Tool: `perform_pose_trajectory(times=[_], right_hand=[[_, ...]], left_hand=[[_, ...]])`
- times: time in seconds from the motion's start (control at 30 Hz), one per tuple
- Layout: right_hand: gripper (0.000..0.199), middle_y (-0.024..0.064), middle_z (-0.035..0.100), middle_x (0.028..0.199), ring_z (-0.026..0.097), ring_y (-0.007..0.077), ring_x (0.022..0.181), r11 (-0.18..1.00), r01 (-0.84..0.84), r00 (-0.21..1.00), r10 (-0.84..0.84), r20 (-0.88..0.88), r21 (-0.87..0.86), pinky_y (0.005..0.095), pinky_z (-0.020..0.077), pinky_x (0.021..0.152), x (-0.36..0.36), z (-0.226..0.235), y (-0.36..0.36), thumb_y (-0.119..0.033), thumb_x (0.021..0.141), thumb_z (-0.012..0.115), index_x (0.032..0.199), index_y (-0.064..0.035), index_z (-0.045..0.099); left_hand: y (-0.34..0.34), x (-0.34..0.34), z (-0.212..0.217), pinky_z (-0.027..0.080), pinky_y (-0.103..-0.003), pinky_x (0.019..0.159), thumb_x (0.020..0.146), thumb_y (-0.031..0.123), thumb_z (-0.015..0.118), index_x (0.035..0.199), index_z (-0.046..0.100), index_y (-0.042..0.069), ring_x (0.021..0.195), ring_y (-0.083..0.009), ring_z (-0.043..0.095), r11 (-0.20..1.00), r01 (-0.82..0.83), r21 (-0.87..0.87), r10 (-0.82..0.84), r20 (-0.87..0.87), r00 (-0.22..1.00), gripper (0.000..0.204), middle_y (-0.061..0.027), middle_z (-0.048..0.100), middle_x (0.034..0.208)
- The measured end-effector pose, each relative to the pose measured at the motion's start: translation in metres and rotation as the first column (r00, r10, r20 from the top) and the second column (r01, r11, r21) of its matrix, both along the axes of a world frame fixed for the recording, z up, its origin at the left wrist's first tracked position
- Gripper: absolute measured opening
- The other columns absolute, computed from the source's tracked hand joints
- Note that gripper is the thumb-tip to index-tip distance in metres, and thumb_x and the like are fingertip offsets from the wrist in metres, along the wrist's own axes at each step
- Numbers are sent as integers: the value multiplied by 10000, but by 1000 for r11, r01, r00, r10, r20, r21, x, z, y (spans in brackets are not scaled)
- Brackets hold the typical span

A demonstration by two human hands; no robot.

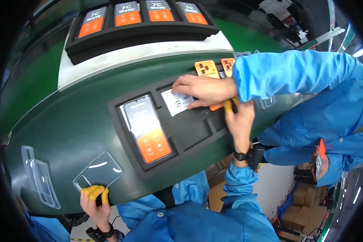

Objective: Inspecting and assembling mobile phone components on a factory production line.

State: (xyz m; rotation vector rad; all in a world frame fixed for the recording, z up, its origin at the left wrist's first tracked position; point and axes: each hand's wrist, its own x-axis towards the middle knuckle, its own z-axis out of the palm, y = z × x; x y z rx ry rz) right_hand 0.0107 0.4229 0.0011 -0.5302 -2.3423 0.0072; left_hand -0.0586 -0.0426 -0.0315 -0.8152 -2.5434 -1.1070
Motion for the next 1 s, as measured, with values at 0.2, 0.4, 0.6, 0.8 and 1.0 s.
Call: perform_pose_trajectory(times=[0.2,0.4,0.6,0.8,1.0], right_hand=[[136,157,675,932,594,350,864,996,74,996,-76,-36,-55,426,487,766,32,-5,2,-11,753,681,885,15,697],[117,148,688,899,602,340,819,997,62,993,-66,-97,-44,416,488,752,36,-10,-3,17,746,682,862,17,697],[166,169,682,908,606,367,835,992,74,990,-86,-112,-106,430,490,759,39,-13,-8,37,708,646,866,29,695],[211,188,674,918,616,398,882,992,86,986,-99,-137,-94,439,496,785,45,-18,-11,43,708,637,909,38,700],[154,158,681,925,630,369,889,966,171,974,-196,-115,-196,414,506,777,60,-23,-18,20,752,684,906,24,696]], left_hand=[[-1,1,3,456,-364,697,722,9,781,835,645,18,756,-311,599,1000,-13,-21,13,-14,1000,176,-93,648,833],[-3,2,3,455,-359,723,727,-17,765,846,639,-4,780,-307,584,1000,-16,-22,17,41,999,174,-116,631,840],[-4,1,1,456,-368,702,707,14,791,843,661,16,755,-316,598,999,-35,-24,36,27,999,189,-97,652,834],[-2,2,4,451,-351,705,727,-22,768,842,631,-8,763,-296,579,999,-29,-33,31,43,999,180,-113,620,828],[-2,2,5,455,-361,696,713,1,783,833,658,12,757,-308,597,999,-37,-35,39,40,998,174,-98,644,829]])
